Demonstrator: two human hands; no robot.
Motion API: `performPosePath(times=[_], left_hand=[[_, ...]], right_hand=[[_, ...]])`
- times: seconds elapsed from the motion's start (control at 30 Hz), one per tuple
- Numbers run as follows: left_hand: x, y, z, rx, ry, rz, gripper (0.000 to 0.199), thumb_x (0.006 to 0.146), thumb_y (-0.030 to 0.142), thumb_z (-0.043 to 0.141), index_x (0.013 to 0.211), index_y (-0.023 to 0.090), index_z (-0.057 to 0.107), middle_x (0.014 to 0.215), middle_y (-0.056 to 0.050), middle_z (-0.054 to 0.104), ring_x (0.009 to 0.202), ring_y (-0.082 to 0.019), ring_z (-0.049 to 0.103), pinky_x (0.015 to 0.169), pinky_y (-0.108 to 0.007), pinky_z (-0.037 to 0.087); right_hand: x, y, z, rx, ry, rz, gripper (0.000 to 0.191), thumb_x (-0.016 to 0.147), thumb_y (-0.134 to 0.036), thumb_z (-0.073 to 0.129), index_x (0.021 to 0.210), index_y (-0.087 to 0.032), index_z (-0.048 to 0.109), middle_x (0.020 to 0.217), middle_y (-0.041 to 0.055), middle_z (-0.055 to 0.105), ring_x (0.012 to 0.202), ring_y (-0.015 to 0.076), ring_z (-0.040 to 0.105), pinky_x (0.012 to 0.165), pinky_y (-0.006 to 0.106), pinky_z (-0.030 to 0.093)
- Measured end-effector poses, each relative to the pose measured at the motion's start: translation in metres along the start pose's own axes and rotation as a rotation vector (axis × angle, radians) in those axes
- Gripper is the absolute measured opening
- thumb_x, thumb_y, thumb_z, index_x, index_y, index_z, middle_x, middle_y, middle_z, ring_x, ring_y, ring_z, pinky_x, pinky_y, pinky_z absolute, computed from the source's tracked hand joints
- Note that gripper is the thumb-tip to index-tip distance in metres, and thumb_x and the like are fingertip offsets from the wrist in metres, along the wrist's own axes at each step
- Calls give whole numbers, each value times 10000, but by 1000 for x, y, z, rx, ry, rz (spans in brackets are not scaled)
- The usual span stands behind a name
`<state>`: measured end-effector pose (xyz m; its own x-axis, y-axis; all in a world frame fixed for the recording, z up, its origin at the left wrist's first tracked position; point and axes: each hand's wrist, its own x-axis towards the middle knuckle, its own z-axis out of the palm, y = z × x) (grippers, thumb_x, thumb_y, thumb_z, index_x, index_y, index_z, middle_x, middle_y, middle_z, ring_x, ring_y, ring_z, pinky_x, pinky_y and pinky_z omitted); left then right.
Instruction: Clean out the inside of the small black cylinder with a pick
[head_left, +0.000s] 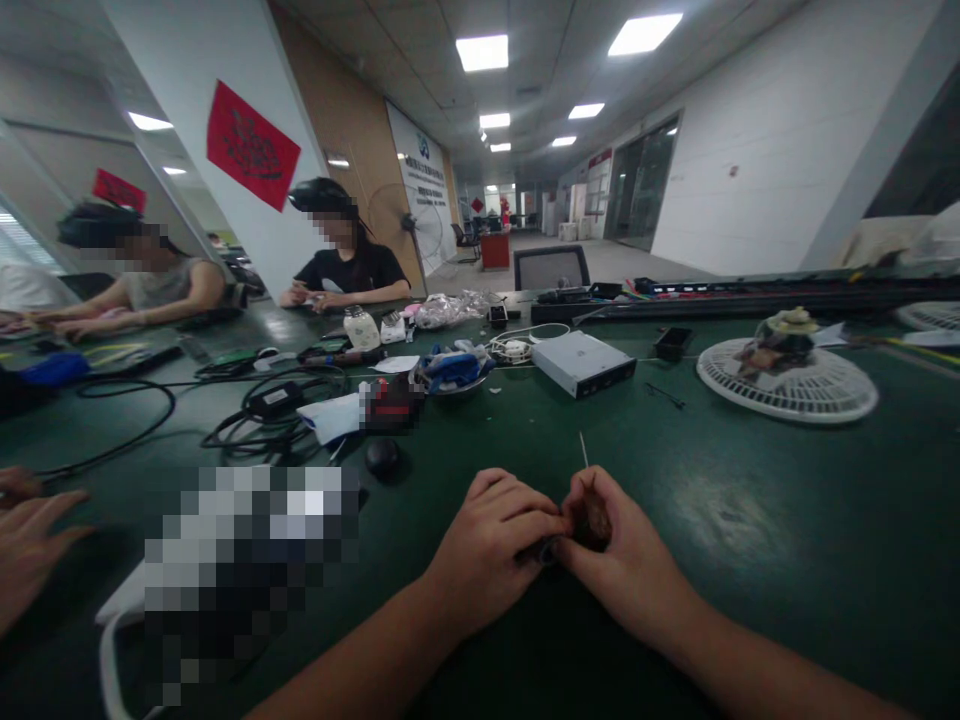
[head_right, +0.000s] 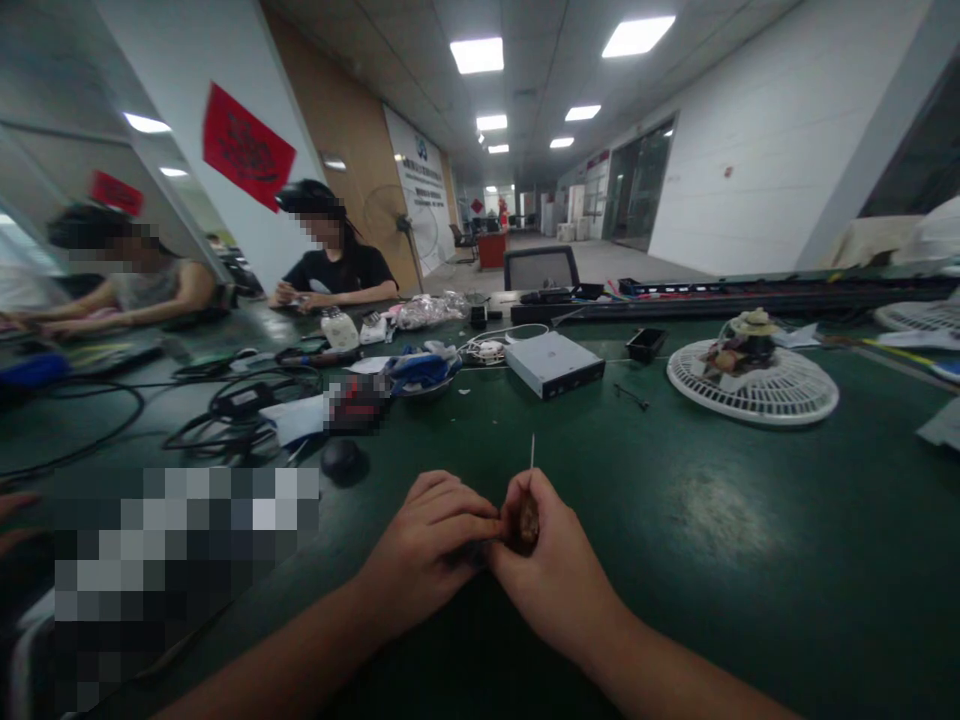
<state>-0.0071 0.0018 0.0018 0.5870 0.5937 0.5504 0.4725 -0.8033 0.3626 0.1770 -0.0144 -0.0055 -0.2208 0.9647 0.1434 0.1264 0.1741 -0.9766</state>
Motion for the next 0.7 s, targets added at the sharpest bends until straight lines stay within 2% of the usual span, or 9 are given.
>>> performPosePath(times=[0.13, 0.23, 0.3, 0.43, 0.6, 0.7], left_hand=[[0, 3, 0, -3, 19, -37, 286, 787, 74, 707, 1011, 250, 686, 1021, 20, 747, 942, -189, 658, 944, -409, 382], [1, 3, 0, 0, 80, -138, 261, 783, 91, 721, 987, 248, 680, 1004, 29, 747, 940, -182, 670, 934, -397, 397], [2, 2, -1, 32, 136, -232, 282, 759, 82, 735, 978, 252, 682, 988, 33, 746, 948, -190, 672, 918, -396, 409], [3, -2, -4, 109, 212, -422, 270, 738, 109, 762, 953, 257, 692, 961, 21, 741, 946, -221, 664, 896, -422, 426], [4, -5, -4, 109, 224, -536, 235, 742, 122, 760, 929, 250, 698, 955, 10, 735, 932, -236, 662, 902, -454, 439], [4, -5, -4, 92, 214, -531, 259, 723, 94, 758, 925, 243, 699, 937, 10, 731, 912, -230, 660, 890, -442, 450]], right_hand=[[-3, -3, 1, -56, 31, -21, 270, 815, -83, 633, 922, -250, 449, 768, -61, 530, 650, 133, 524, 598, 264, 433], [-3, 0, 0, 34, 70, -64, 198, 895, -179, 621, 983, -253, 459, 885, -18, 605, 790, 165, 603, 685, 294, 481], [-3, 2, -1, 91, 131, -74, 115, 968, -293, 567, 1035, -253, 483, 947, 18, 648, 870, 194, 630, 685, 308, 490], [-3, 7, -5, 148, 219, -63, 284, 1039, -473, 415, 1170, -256, 544, 924, 51, 687, 815, 211, 636, 577, 301, 467], [-7, 5, -9, 48, 260, -265, 351, 1051, -428, 415, 957, -242, 699, 884, 40, 647, 745, 176, 574, 620, 304, 448], [-11, 1, -10, 32, 170, -345, 315, 1048, -348, 445, 916, -239, 709, 871, 31, 643, 742, 170, 575, 641, 304, 443]])
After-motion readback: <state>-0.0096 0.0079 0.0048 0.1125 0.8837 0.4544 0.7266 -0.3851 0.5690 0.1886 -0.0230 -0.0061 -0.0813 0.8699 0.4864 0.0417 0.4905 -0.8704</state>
